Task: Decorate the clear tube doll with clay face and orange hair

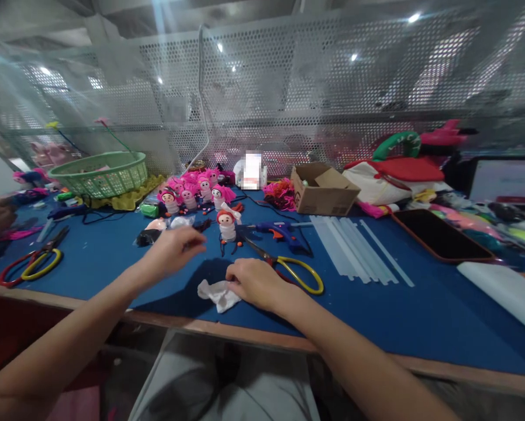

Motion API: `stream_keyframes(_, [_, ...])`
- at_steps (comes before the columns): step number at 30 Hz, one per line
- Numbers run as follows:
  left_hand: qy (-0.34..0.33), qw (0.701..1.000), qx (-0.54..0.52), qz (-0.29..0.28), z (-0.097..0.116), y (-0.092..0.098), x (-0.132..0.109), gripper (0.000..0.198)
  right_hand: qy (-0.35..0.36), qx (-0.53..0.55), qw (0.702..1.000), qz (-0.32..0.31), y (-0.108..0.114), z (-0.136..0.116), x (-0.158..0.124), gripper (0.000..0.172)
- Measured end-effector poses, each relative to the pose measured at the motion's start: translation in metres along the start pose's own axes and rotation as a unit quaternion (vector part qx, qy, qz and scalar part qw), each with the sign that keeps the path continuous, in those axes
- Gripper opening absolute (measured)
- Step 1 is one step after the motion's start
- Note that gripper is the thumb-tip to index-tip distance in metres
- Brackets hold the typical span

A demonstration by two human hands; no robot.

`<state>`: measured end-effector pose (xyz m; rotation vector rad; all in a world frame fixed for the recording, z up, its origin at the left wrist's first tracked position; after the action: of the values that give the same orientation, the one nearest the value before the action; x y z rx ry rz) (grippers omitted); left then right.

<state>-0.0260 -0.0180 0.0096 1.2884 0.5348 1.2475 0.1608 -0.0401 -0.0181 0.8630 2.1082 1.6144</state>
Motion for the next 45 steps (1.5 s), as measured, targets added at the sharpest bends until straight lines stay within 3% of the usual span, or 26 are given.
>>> stream_keyframes(2, [-0.018, 0.997, 0.035, -0.069, 0.003, -0.012, -0.021, 0.016, -0.005, -0.015, 1.000, -0.015, 0.004, 0.002, -0.002, 0.015])
stream_keyframes(6, [-0.015, 0.994, 0.097, -0.047, 0.002, -0.040, -0.043, 0.024, -0.005, -0.057, 0.998, -0.040, 0.011, 0.008, -0.004, 0.016])
stream_keyframes(9, [-0.018, 0.991, 0.127, -0.045, 0.002, -0.048, -0.044, 0.028, -0.032, -0.061, 0.998, 0.012, 0.012, 0.013, -0.005, 0.019])
stream_keyframes(12, [-0.025, 0.984, 0.161, -0.070, 0.004, -0.047, -0.041, 0.033, -0.046, -0.030, 0.994, 0.095, 0.008, 0.017, -0.006, 0.021])
stream_keyframes(16, [-0.011, 0.978, 0.181, -0.101, 0.007, -0.046, -0.036, 0.033, -0.041, -0.004, 0.991, 0.130, 0.003, 0.019, -0.005, 0.019])
stream_keyframes(28, [0.007, 0.962, 0.239, -0.131, 0.015, -0.045, -0.035, 0.033, -0.030, 0.013, 0.990, 0.136, 0.001, 0.021, -0.005, 0.019])
stream_keyframes(45, [0.017, 0.967, 0.211, -0.141, 0.023, -0.038, -0.034, 0.028, -0.032, 0.023, 0.988, 0.148, 0.002, 0.024, -0.005, 0.018])
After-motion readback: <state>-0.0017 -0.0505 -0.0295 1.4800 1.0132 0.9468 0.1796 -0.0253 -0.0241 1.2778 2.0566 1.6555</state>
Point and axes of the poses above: each hand's wrist, its own x-axis towards the middle knuckle, its own y-axis out of the back of the hand, z = x × y, the point moved 1 cm from there along x, towards the middle knuckle, and after that the axes turned 8 degrees about y, right-handed, at the moved point
